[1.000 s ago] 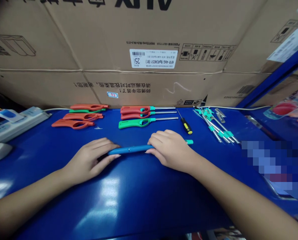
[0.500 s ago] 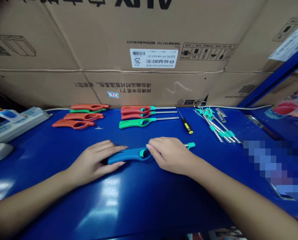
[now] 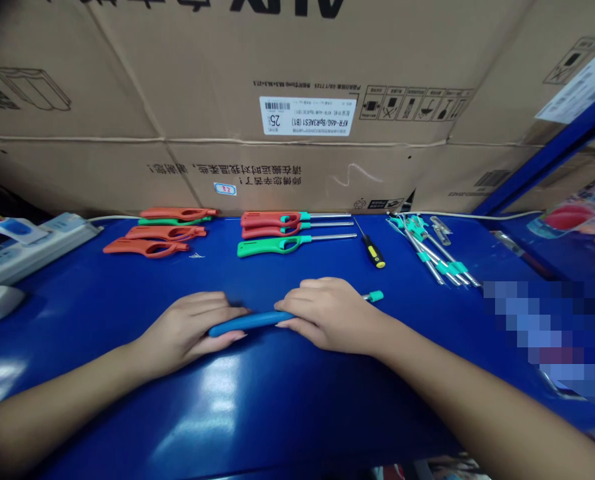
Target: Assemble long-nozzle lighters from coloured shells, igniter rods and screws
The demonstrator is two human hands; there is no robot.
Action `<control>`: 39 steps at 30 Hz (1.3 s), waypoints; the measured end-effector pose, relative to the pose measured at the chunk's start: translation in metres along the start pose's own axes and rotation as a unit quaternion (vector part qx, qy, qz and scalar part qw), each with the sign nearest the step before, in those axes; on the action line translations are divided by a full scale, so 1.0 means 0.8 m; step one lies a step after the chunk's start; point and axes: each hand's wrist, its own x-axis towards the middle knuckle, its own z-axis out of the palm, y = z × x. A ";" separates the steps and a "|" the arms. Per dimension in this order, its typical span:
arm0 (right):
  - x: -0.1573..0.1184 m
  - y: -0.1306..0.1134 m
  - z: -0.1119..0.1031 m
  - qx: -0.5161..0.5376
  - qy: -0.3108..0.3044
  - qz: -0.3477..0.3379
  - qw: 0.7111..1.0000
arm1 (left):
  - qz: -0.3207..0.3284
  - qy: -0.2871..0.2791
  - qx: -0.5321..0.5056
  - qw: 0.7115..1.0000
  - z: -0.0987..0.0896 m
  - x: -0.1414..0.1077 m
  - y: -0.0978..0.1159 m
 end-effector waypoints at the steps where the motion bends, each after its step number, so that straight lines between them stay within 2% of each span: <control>1: 0.000 0.000 0.001 0.000 0.004 0.003 1.000 | 0.000 0.002 0.002 1.000 0.001 0.000 -0.001; 8: -0.002 -0.006 0.005 0.007 0.053 -0.018 0.998 | -0.015 -0.025 -0.010 1.000 -0.001 0.000 0.002; 13: 0.002 -0.014 0.010 -0.036 0.071 -0.019 0.997 | -0.084 -0.063 -0.061 0.993 -0.005 0.003 0.005; 17: 0.005 -0.021 0.013 -0.058 0.065 -0.018 0.996 | -0.083 -0.061 -0.059 0.993 -0.001 0.001 0.001; 20: 0.005 -0.019 0.007 -0.058 0.036 0.021 0.997 | -0.075 -0.065 -0.056 0.993 0.002 0.000 -0.002; 23: 0.003 -0.009 -0.004 -0.059 -0.004 0.084 0.995 | -0.095 -0.045 -0.079 0.991 0.000 0.000 -0.002; 25: 0.000 -0.003 -0.011 -0.059 0.001 0.104 0.993 | -0.114 -0.015 -0.099 0.988 -0.003 0.001 -0.001; 29: -0.004 -0.001 -0.013 -0.067 0.033 0.091 0.993 | -0.134 0.012 -0.120 0.984 -0.006 0.002 0.000; 34: -0.003 -0.012 -0.003 -0.117 0.054 0.075 0.989 | -0.113 0.009 -0.136 0.984 -0.003 0.002 -0.002; 39: 0.002 -0.011 -0.005 -0.130 0.039 0.093 0.986 | -0.113 0.019 -0.111 0.987 0.002 -0.002 -0.005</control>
